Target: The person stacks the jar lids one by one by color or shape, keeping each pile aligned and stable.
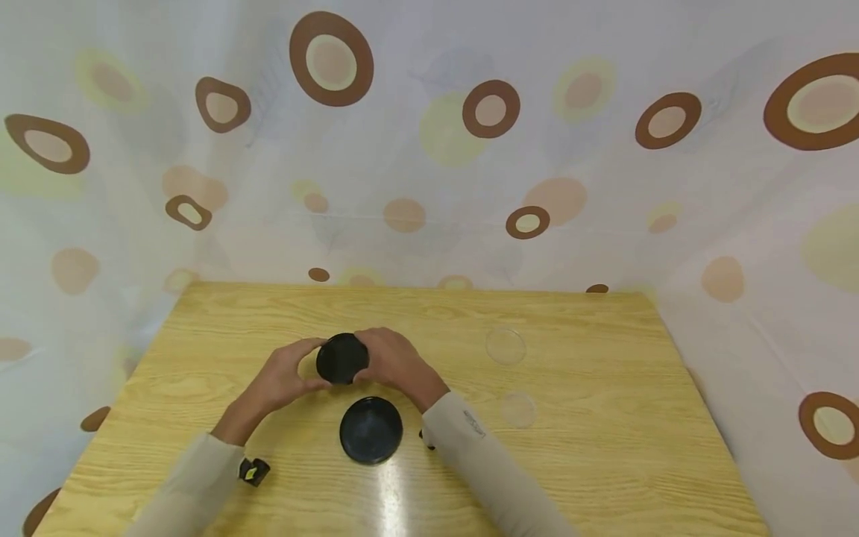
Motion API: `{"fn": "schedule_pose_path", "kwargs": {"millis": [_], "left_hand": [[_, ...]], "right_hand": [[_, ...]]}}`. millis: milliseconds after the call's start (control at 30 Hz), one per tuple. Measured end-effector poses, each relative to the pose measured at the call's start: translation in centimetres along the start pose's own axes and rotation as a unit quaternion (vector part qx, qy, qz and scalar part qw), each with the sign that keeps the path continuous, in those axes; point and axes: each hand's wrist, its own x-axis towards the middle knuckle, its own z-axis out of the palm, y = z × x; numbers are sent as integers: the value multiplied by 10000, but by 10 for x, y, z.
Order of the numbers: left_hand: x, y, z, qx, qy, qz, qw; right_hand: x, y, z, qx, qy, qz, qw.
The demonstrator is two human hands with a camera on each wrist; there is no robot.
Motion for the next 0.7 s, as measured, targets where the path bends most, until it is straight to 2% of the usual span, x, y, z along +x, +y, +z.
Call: {"fn": "schedule_pose_path", "kwargs": {"millis": [167,333,700], "left_hand": [[-3,6,4,36,45,197,9998],[-8,11,5,32,93,343,9994],[-15,17,12,-125,149,700,9974]], "right_hand": [[-9,4,3,15,-80,2,10000],[-17,8,6,254,-53,47,9997],[-34,11,9,468,58,-256,9986]]}}
